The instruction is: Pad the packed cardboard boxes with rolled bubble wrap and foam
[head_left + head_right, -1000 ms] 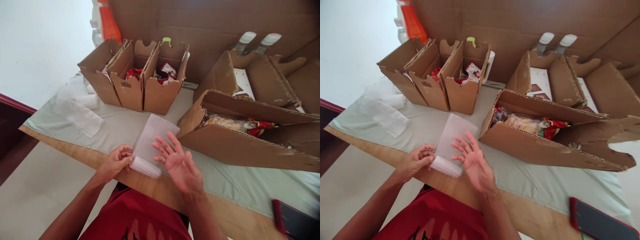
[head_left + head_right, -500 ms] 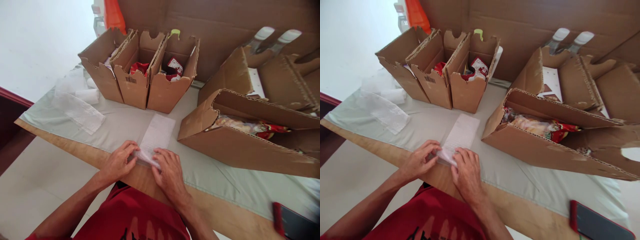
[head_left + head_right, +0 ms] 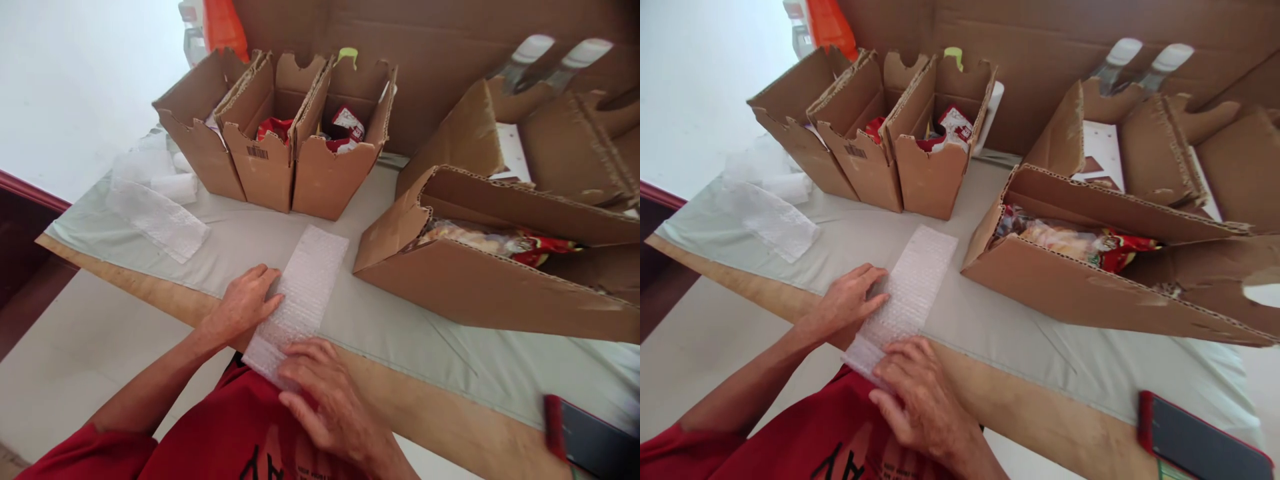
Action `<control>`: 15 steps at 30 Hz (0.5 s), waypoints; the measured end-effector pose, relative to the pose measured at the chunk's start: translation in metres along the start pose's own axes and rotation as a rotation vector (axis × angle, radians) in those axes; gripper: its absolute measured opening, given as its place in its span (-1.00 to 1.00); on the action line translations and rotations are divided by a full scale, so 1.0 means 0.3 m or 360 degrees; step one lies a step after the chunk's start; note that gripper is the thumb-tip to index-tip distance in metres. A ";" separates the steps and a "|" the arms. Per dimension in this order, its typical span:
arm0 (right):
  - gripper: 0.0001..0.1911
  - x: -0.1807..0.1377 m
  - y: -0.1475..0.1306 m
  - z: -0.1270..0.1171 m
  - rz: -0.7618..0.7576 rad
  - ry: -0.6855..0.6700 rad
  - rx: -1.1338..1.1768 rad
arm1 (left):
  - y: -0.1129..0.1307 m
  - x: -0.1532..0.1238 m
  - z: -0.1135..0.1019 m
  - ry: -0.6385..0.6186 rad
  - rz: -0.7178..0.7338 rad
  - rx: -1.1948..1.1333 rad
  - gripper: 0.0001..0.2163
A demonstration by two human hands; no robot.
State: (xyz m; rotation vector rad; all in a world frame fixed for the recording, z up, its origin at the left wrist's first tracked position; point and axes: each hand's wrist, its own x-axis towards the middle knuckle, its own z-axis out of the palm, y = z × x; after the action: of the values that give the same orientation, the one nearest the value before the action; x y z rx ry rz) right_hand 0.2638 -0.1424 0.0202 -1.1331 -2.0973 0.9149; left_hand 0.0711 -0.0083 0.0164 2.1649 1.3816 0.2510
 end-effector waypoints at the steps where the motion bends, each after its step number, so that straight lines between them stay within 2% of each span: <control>1: -0.77 -0.001 0.004 0.010 0.0053 0.0069 -0.0073 | 0.003 0.004 0.001 0.0009 -0.0029 0.0004 -0.77; 3: -0.62 0.001 0.015 0.040 0.0159 0.0158 -0.0307 | 0.010 0.011 0.002 0.0019 -0.0074 0.0007 -0.79; 5: -0.53 0.003 0.021 0.081 0.0195 0.0148 -0.0501 | 0.017 0.018 0.006 0.0022 -0.0100 -0.0014 -0.91; 6: -0.58 0.002 0.021 0.102 0.0174 0.0132 -0.0548 | 0.021 0.021 0.009 0.0023 -0.0108 -0.0035 -0.97; 9: -0.80 -0.009 0.011 0.156 0.0022 0.0175 -0.0527 | 0.036 0.029 0.021 0.0044 -0.0128 -0.0152 -0.89; 12: -0.77 -0.026 -0.001 0.180 -0.0092 0.0255 -0.0374 | 0.050 0.040 0.031 0.0058 -0.0171 -0.0375 -0.93; 15: -0.76 -0.041 -0.011 0.183 -0.0123 0.0241 -0.0260 | 0.058 0.067 0.035 -0.0017 -0.0198 -0.0709 -0.60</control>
State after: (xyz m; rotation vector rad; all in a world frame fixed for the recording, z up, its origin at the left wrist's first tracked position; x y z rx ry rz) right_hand 0.2270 -0.1704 -0.0119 -1.1556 -2.1047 0.6115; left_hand 0.0984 0.0002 0.0145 1.7074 1.3028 0.4518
